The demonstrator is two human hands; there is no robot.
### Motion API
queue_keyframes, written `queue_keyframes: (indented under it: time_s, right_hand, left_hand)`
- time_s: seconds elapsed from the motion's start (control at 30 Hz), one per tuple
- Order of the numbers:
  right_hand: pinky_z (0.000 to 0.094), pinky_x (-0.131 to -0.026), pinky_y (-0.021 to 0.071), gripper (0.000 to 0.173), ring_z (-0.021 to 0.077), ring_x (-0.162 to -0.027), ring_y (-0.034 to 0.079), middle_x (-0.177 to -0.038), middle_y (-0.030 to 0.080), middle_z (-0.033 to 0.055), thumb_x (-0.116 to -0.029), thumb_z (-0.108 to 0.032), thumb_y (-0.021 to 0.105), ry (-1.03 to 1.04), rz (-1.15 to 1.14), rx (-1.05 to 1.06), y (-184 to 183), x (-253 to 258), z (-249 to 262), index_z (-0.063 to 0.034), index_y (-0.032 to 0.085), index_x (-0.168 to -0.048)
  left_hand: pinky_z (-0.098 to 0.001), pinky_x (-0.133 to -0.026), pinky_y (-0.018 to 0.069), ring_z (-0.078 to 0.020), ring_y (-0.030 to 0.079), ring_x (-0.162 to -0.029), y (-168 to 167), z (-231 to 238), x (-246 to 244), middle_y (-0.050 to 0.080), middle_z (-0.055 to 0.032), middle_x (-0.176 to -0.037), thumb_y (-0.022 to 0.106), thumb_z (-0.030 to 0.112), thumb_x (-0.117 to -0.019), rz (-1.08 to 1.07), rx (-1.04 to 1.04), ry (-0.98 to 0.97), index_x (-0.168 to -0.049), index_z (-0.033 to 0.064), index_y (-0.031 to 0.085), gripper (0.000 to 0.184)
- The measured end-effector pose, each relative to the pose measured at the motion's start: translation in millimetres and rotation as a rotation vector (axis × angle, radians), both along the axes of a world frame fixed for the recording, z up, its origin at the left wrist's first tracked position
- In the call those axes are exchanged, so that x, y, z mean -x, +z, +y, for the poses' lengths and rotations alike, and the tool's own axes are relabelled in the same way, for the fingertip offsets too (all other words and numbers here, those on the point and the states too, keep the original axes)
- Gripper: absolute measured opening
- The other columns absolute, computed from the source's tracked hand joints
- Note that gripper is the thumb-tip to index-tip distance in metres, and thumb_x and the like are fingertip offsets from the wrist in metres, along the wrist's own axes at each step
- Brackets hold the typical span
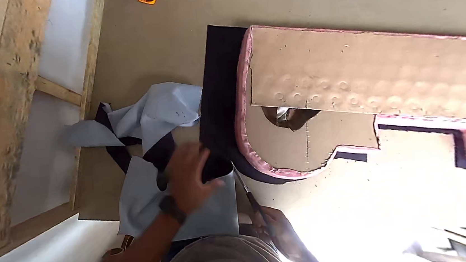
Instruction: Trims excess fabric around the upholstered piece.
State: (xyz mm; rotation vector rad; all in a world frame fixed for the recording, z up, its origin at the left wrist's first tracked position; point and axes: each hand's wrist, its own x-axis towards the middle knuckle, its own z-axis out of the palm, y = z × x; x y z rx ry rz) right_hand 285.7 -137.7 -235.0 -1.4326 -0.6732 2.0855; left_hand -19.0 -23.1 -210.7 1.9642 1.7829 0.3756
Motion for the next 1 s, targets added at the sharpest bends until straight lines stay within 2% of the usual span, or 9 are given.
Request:
queue_keyframes:
  time_s: [0.07,0.1,0.2,0.3,0.6,0.73,0.83,0.93,1.0]
  right_hand:
    - [0.0247,-0.046,0.0466,0.034,0.0107,-0.057,0.057,-0.077,0.063,0.0048,-0.0985,-0.04,0.065,-0.038,0.048,0.015,-1,1,0,-0.0072,0.068,-0.094]
    - [0.0243,-0.046,0.0471,0.033,0.0105,-0.057,0.057,-0.078,0.063,0.0048,-0.0987,-0.041,0.065,-0.047,0.052,0.022,-1,3,-1,-0.0076,0.068,-0.094]
    - [0.024,-0.044,0.0456,0.034,0.0104,-0.055,0.056,-0.077,0.062,0.0051,-0.098,-0.041,0.066,-0.075,0.08,0.011,0,4,-3,-0.0078,0.067,-0.09]
    - [0.0242,-0.043,0.0467,0.038,0.0112,-0.057,0.058,-0.079,0.064,0.0059,-0.095,-0.045,0.069,-0.086,0.146,0.017,-6,1,-14,-0.0074,0.068,-0.091]
    - [0.0217,-0.043,0.0412,0.044,0.0093,-0.054,0.053,-0.078,0.061,0.0048,-0.1011,-0.05,0.058,-0.072,0.251,-0.068,-16,26,36,-0.0081,0.065,-0.09]
    - [0.0203,-0.042,0.0384,0.04,0.0071,-0.051,0.049,-0.072,0.058,0.0035,-0.0996,-0.045,0.064,-0.11,0.248,-0.064,-14,33,40,-0.0067,0.064,-0.086]
    - [0.0202,-0.041,0.0381,0.037,0.0065,-0.049,0.048,-0.069,0.057,0.0032,-0.0971,-0.041,0.069,-0.143,0.26,-0.072,-17,38,35,-0.0068,0.064,-0.085]
    - [0.0201,-0.041,0.0383,0.038,0.0068,-0.049,0.048,-0.069,0.057,0.004,-0.0991,-0.04,0.066,-0.196,0.26,-0.062,-18,52,39,-0.0051,0.064,-0.085]
    - [0.0208,-0.042,0.0371,0.039,0.0077,-0.049,0.047,-0.069,0.057,0.0048,-0.1004,-0.04,0.063,-0.248,0.248,-0.054,-16,65,40,-0.0044,0.064,-0.084]
  left_hand:
    - [-0.058,-0.119,0.0321,-0.0259,0.037,-0.148,-23,-20,-51,0.047,-0.0016,-0.157,0.07,0.08,-0.074,0.012,0.1,-0.065,-0.151,0.028,0.052,0.094]
    - [-0.0566,-0.113,0.037,-0.0251,0.043,-0.142,-39,-27,-62,0.053,-0.0008,-0.15,0.067,0.074,-0.0815,0.026,0.087,-0.08,-0.148,0.0291,0.055,0.081]
    - [-0.0455,-0.096,0.0517,-0.0201,0.063,-0.112,-63,-22,-58,0.071,0.0003,-0.113,0.063,0.038,-0.099,-0.105,-0.051,-0.064,-0.117,0.0236,0.076,0.027]
    - [-0.0384,-0.092,0.058,-0.0157,0.066,-0.102,-51,-18,-33,0.07,-0.0008,-0.105,0.068,0.017,-0.0939,-0.254,-0.148,-0.059,-0.111,0.02,0.079,0.02]
    - [-0.0308,-0.083,0.0609,-0.0105,0.068,-0.093,-39,-18,-24,0.07,-0.0014,-0.101,0.074,0.016,-0.0906,-0.27,-0.172,-0.099,-0.106,0.0154,0.078,0.016]
    - [-0.0305,-0.078,0.0617,-0.0098,0.068,-0.09,-34,-16,-25,0.069,-0.0006,-0.102,0.068,0.018,-0.0953,-0.251,-0.146,-0.076,-0.11,0.0152,0.077,0.017]
    - [-0.0354,-0.075,0.0619,-0.0142,0.068,-0.093,-33,-14,-19,0.066,-0.0033,-0.111,0.061,0.022,-0.101,-0.161,-0.125,-0.074,-0.114,0.0167,0.074,0.019]
    - [-0.0377,-0.09,0.0611,-0.0161,0.066,-0.113,-36,-6,-12,0.062,-0.004,-0.134,0.057,0.02,-0.1034,-0.149,-0.093,-0.13,-0.117,0.015,0.072,0.021]
    - [-0.0387,-0.096,0.0589,-0.0168,0.067,-0.117,-38,-4,-10,0.066,-0.0034,-0.132,0.057,0.016,-0.1029,-0.158,-0.08,-0.167,-0.119,0.0137,0.071,0.022]
